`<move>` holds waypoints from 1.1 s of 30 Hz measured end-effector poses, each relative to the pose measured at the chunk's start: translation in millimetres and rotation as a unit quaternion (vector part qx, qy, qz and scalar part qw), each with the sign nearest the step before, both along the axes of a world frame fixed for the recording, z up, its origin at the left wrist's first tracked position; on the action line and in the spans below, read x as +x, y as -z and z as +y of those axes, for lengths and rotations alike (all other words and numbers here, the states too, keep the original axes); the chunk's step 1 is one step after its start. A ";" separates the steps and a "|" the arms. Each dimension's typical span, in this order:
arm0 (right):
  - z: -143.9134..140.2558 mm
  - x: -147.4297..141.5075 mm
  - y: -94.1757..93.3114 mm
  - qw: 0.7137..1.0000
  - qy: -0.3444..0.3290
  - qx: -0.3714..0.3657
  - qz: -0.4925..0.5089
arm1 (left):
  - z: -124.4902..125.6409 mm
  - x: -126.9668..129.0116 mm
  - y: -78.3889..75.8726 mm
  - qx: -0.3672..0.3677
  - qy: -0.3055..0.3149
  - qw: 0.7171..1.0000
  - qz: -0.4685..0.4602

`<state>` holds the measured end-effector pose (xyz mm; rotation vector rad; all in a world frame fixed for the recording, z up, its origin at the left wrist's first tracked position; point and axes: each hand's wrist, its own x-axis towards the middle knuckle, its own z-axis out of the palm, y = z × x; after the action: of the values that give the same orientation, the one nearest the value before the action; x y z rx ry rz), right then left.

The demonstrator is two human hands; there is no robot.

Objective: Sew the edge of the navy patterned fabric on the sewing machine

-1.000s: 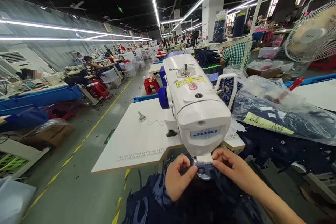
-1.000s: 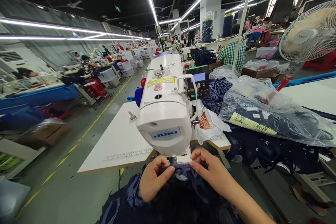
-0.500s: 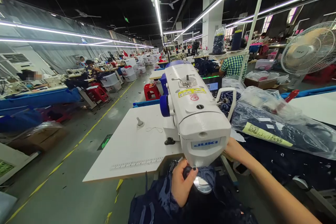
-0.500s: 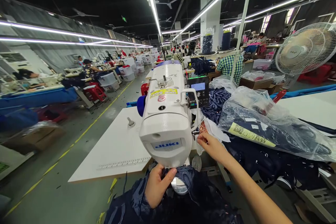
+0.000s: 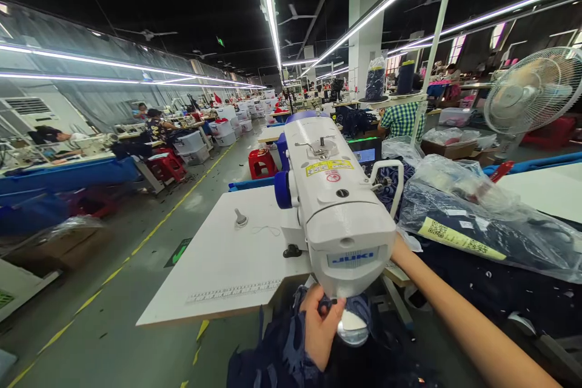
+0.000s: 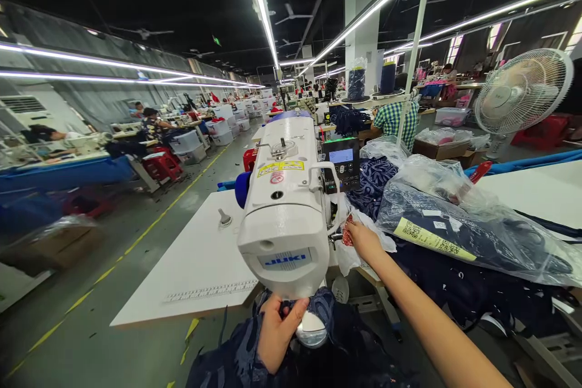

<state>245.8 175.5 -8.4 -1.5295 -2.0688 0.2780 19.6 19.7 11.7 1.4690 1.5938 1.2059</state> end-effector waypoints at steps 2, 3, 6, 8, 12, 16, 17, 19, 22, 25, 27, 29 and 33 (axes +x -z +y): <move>-1.4 4.5 3.0 1.000 0.000 -0.017 -0.001 | 1.2 -1.0 5.3 0.006 0.001 1.000 0.004; -2.2 6.6 3.9 1.000 -0.001 -0.025 0.003 | 1.5 -1.3 7.2 0.007 0.003 1.000 0.004; -4.3 10.3 4.0 0.999 0.002 -0.033 0.020 | 1.0 -1.1 7.3 0.003 0.004 1.000 -0.011; -5.9 10.9 0.8 0.999 0.007 -0.035 0.039 | -0.4 -0.6 3.2 -0.002 0.003 1.000 -0.022; -16.0 8.0 -15.8 0.994 -0.005 -0.032 0.100 | -3.3 0.2 -6.6 -0.006 0.009 1.000 -0.023; -50.2 -3.0 -38.7 0.980 -0.046 -0.053 0.185 | -4.8 0.8 -11.7 -0.015 -0.009 1.000 -0.009; -62.6 -7.1 -43.4 0.975 -0.061 -0.067 0.201 | -5.1 1.0 -12.5 -0.017 -0.017 1.000 -0.005; -88.5 -15.9 -50.1 0.959 -0.097 -0.113 0.243 | -5.8 1.4 -14.0 -0.017 -0.024 1.000 0.002; -119.9 -27.2 -53.5 0.878 -0.141 -0.225 0.398 | -6.7 1.6 -16.7 -0.018 -0.018 1.000 0.002; -133.8 -33.3 -52.2 0.805 -0.139 -0.284 0.502 | -7.2 1.5 -19.4 -0.024 -0.004 1.000 -0.008; -135.5 -35.3 -51.1 0.797 -0.136 -0.285 0.515 | -7.4 1.5 -20.3 -0.022 0.005 1.000 -0.011; -135.4 -37.2 -50.7 0.802 -0.138 -0.278 0.510 | -7.3 1.8 -20.1 -0.018 0.009 1.000 -0.009; -139.9 -41.6 -50.2 0.876 -0.127 -0.205 0.418 | -6.8 2.7 -16.4 -0.018 0.011 1.000 -0.014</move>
<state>204.2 35.6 41.7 -1.0305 -1.5220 1.2979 22.2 12.9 28.1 1.4384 1.5686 1.1740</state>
